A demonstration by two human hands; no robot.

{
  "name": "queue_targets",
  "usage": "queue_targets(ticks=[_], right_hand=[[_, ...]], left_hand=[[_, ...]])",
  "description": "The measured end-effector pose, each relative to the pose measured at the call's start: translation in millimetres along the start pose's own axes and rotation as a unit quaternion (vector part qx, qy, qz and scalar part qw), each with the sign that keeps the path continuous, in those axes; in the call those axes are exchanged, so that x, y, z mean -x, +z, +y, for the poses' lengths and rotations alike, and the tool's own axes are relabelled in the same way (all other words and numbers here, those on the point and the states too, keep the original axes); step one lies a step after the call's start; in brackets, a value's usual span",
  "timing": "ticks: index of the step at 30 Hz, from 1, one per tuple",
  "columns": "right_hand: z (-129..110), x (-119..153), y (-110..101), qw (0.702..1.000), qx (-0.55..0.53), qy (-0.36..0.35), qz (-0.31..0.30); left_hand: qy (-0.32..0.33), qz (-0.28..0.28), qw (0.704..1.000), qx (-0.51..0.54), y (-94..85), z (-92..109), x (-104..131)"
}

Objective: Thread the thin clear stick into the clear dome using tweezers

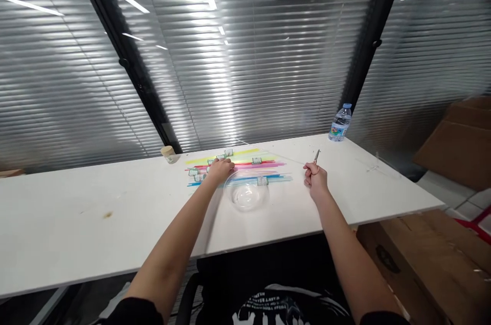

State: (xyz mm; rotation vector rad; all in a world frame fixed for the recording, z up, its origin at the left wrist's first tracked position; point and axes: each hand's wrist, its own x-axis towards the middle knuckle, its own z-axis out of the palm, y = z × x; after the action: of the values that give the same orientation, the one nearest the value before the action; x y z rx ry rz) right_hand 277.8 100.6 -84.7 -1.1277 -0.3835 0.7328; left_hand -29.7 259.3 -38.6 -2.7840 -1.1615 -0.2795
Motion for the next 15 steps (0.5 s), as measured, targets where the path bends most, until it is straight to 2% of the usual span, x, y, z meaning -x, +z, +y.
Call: queue_targets(ticks=[7, 15], right_hand=[[0, -1, -1, 1.0, -0.006, 0.0, 0.016], [-1, -2, -2, 1.0, -0.006, 0.006, 0.026]], left_hand=[[0.05, -0.016, 0.998, -0.046, 1.3, 1, -7], [0.108, -0.029, 0.994, 0.002, -3.5, 10, -3]])
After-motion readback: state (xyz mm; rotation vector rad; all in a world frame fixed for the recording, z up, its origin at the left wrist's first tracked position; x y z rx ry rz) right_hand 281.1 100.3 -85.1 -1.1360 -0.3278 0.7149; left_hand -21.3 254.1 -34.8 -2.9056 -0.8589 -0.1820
